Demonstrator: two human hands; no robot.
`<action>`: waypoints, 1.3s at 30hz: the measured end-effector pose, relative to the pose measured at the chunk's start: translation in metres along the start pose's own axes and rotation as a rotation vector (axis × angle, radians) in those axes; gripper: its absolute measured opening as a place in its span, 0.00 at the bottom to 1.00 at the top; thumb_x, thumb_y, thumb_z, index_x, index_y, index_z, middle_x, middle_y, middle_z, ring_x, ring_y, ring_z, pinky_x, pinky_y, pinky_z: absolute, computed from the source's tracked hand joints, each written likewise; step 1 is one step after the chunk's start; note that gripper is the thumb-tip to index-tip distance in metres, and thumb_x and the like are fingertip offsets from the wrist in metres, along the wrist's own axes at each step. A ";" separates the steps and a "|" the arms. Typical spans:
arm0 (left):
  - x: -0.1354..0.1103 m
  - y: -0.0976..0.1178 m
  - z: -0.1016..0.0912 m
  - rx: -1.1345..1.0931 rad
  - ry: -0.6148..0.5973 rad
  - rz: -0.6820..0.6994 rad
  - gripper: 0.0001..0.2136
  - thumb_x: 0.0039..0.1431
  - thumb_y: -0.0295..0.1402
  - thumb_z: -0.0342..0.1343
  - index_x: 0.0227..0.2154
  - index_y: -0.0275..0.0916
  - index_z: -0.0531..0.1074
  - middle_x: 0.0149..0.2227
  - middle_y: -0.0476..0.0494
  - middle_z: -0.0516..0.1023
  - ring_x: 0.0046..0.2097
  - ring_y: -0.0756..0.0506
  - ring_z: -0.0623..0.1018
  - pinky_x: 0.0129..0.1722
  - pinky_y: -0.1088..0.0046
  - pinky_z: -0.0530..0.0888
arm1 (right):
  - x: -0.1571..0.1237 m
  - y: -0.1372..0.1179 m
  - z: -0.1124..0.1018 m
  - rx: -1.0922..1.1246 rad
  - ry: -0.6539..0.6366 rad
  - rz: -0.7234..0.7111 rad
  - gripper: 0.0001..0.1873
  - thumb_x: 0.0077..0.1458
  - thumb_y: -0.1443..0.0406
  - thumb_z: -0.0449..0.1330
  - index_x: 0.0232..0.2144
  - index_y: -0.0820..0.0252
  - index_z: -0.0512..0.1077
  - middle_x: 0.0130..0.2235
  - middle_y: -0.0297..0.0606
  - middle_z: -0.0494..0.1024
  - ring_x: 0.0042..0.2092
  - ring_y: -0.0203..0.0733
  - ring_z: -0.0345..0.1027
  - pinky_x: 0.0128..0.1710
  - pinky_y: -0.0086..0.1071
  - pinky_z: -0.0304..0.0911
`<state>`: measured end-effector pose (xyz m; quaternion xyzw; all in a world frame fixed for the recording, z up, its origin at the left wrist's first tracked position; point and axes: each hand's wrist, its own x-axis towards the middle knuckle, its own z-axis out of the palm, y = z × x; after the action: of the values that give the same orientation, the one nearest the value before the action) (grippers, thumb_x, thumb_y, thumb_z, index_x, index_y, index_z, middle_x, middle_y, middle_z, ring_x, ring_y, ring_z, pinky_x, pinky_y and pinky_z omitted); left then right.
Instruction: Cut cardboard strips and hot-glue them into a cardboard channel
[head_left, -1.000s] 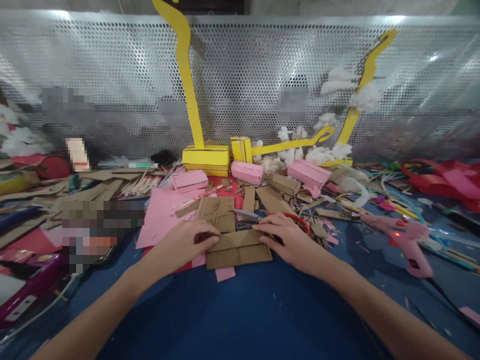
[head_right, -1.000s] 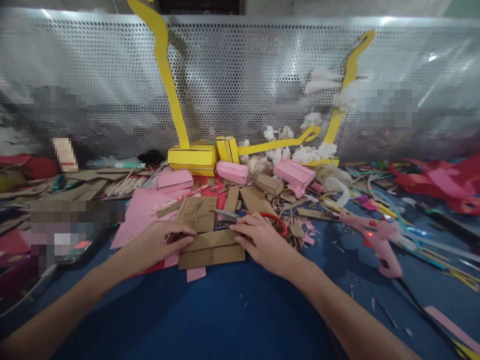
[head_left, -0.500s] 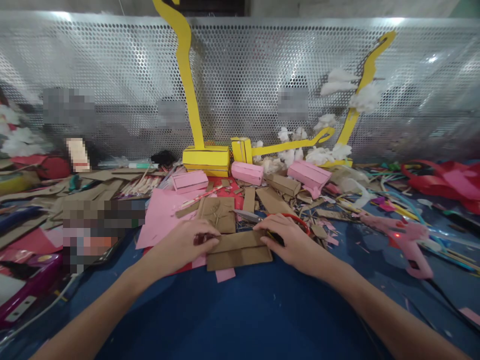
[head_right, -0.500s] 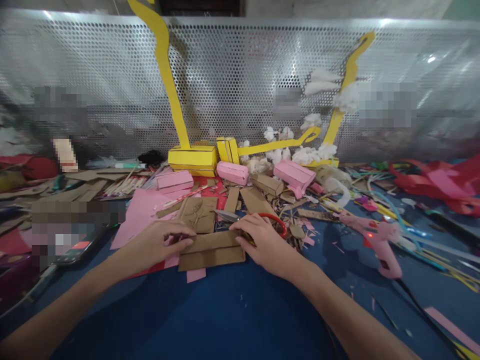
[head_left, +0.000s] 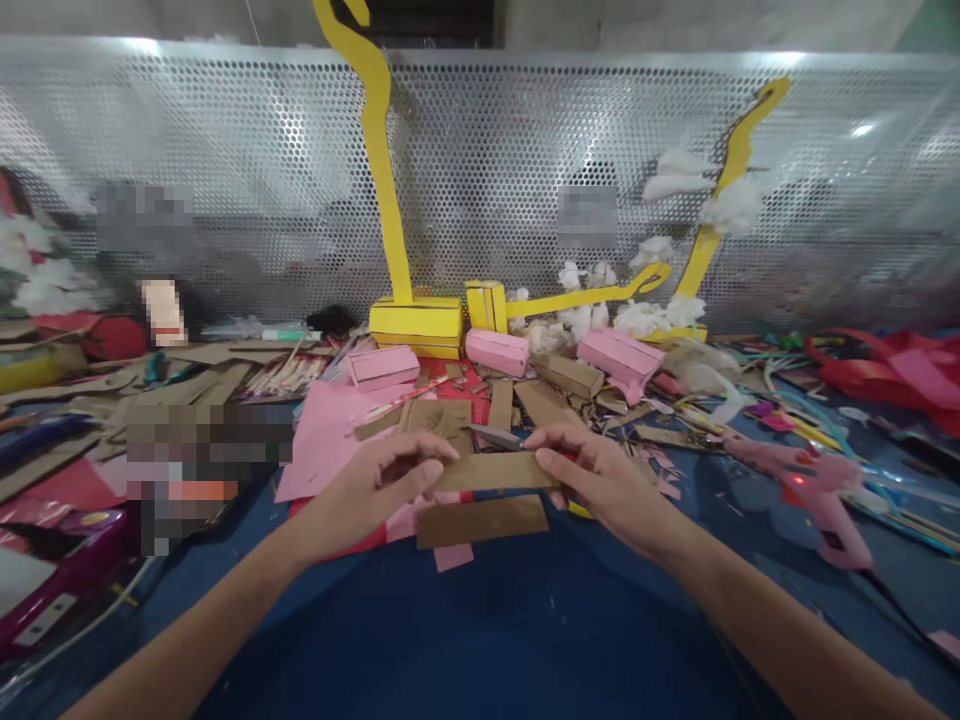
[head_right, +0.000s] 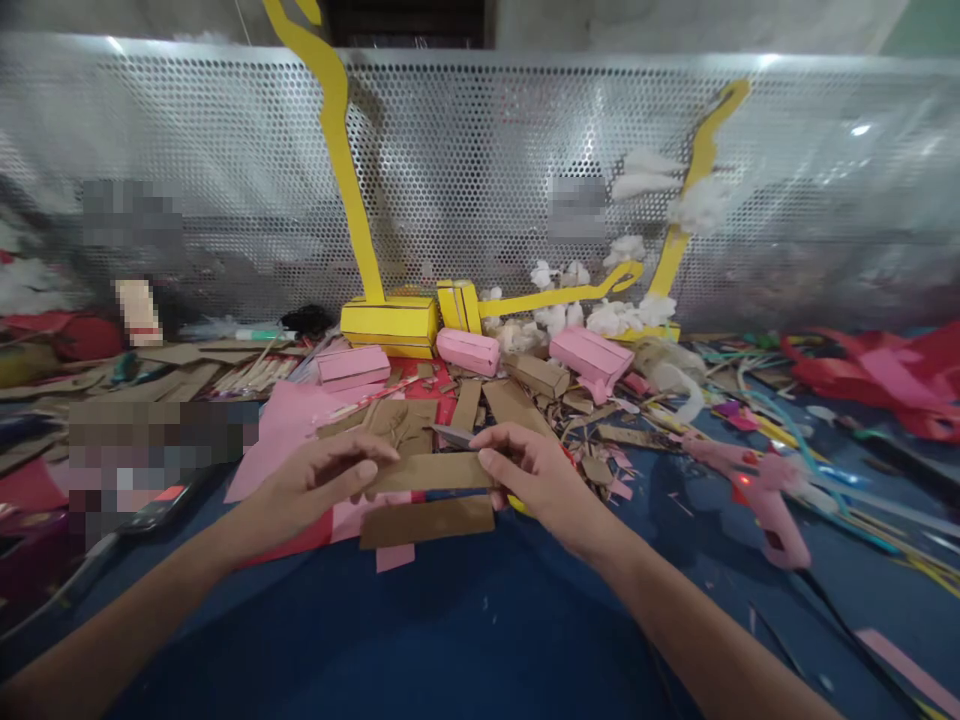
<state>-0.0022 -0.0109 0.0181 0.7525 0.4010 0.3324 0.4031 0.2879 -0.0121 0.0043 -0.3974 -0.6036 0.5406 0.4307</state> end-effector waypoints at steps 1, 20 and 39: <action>-0.001 0.001 0.001 0.033 0.000 0.031 0.15 0.64 0.45 0.59 0.47 0.42 0.77 0.45 0.43 0.79 0.41 0.43 0.78 0.39 0.69 0.76 | -0.001 0.000 0.001 0.054 0.010 0.029 0.17 0.58 0.52 0.68 0.41 0.58 0.76 0.31 0.29 0.71 0.25 0.29 0.63 0.26 0.26 0.60; -0.005 0.000 0.016 -0.067 0.054 -0.062 0.14 0.66 0.43 0.58 0.31 0.37 0.78 0.26 0.45 0.82 0.25 0.48 0.77 0.26 0.74 0.74 | -0.003 0.001 0.006 -0.148 -0.061 -0.054 0.16 0.64 0.52 0.63 0.40 0.60 0.74 0.19 0.24 0.69 0.19 0.31 0.64 0.23 0.27 0.56; -0.005 -0.002 0.023 -0.373 0.053 -0.122 0.17 0.65 0.45 0.60 0.33 0.33 0.78 0.29 0.40 0.84 0.28 0.46 0.83 0.28 0.74 0.79 | -0.003 0.003 0.008 -0.135 -0.055 -0.057 0.17 0.65 0.51 0.61 0.40 0.60 0.72 0.18 0.26 0.72 0.20 0.33 0.65 0.26 0.29 0.56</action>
<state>0.0144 -0.0227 0.0052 0.6300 0.3878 0.3955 0.5444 0.2812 -0.0175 0.0005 -0.3930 -0.6615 0.4968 0.4013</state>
